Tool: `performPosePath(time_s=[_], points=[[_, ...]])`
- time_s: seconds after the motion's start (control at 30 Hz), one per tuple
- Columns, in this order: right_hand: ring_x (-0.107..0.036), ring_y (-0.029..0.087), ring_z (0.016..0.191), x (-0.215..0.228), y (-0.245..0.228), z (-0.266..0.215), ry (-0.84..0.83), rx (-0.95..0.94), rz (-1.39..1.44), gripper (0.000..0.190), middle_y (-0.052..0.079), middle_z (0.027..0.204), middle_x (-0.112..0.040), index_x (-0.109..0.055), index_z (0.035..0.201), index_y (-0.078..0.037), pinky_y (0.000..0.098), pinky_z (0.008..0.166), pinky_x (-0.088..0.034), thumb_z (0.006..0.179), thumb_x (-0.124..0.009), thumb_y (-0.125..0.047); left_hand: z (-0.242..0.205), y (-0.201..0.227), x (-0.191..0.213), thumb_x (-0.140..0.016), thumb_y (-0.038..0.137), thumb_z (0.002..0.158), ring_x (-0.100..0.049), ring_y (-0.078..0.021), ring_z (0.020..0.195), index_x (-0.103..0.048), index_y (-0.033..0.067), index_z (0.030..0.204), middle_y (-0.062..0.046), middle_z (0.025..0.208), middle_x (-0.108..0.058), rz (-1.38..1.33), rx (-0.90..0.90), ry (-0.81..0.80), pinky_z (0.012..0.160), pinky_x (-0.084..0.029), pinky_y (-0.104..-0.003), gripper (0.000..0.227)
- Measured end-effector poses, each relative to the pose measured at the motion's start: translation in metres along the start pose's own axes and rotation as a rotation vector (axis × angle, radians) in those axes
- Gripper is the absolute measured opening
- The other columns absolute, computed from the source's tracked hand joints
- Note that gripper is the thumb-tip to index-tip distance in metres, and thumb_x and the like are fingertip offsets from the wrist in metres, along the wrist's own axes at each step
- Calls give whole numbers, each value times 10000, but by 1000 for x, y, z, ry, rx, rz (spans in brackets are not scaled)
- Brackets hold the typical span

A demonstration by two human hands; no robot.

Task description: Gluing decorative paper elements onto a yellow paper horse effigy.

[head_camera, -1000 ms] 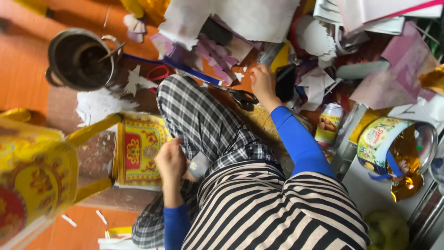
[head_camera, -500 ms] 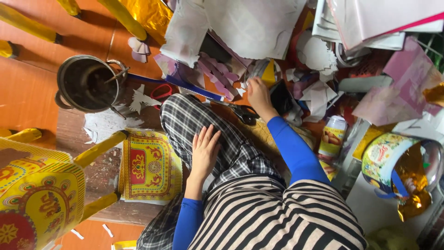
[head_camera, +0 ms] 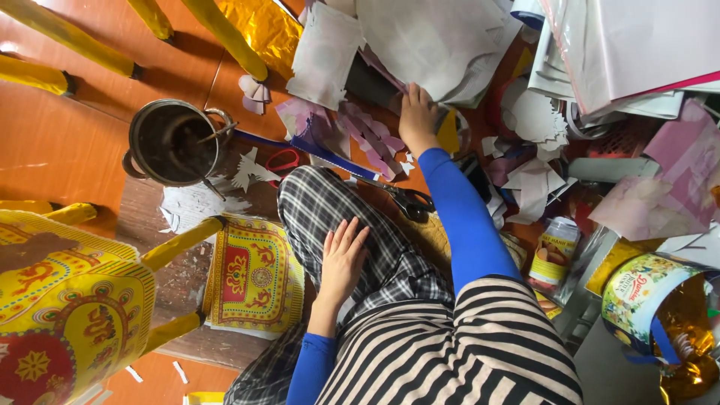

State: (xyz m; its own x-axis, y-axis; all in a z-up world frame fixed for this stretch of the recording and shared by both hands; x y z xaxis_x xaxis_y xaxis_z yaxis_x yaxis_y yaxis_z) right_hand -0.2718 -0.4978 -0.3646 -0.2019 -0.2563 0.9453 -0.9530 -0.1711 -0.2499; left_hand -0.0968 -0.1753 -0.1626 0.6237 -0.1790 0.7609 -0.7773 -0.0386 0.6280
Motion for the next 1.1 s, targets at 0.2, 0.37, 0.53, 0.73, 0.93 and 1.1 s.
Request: performPosePath(time_s=[0.2,0.37,0.53,0.73,0.93,1.1], points=[[-446,410,1417,70,16,-6,237,16,324,212,204,1525,-458,-675,1173,-71,495,1141,-439,970,-619,-104,1,0,-1,-629,188,976,-339,-302,1511,-530,178,1485,-86,1603,-423,13,10,1,1229,-237,-516,518],[-611,431,1123,97,79,-21,422,-265,208,376,234,1212,-627,-611,1356,-47,529,935,-508,1015,-630,-202,0,2,-2,-628,192,975,-339,-307,1508,-524,171,1486,-93,1601,-421,32,15,-15,1224,-237,-519,522],[-678,431,1175,-7,154,29,81,-316,235,270,226,1170,-718,-697,1184,-13,525,1012,-530,1157,-587,-259,1,2,-3,-628,189,976,-342,-306,1509,-522,169,1487,-89,1603,-418,43,16,-29,1224,-240,-518,522],[-517,442,1323,27,105,24,280,160,636,542,311,1457,-508,-487,1475,88,491,1040,-459,1048,-653,-202,1,1,-5,-634,192,969,-351,-305,1503,-523,176,1487,-85,1609,-416,64,32,-23,1218,-247,-521,530],[-682,292,1131,69,79,-53,144,-315,564,274,199,1287,-667,-671,1256,-39,371,992,-540,1090,-580,-237,1,1,-6,-634,195,976,-357,-303,1502,-520,178,1493,-79,1607,-418,60,41,-25,1220,-250,-519,529],[-478,538,1314,72,40,-82,-57,35,-56,805,298,1354,-517,-547,1379,-24,691,1087,-352,750,-871,-407,0,0,-7,-626,198,985,-357,-302,1506,-517,180,1501,-84,1610,-418,62,28,-25,1224,-249,-522,528]])
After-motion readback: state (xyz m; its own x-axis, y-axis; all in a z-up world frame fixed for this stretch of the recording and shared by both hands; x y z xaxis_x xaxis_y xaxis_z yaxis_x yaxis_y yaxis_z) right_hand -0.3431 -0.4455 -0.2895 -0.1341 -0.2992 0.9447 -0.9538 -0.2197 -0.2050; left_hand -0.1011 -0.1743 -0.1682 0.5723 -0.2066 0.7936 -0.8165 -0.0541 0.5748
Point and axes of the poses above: each hand's wrist, its own z-axis towards the middle knuckle, its own x-axis out of the back of the hand, y = z × x, the point moved 2 cm from there along z, towards the middle knuckle
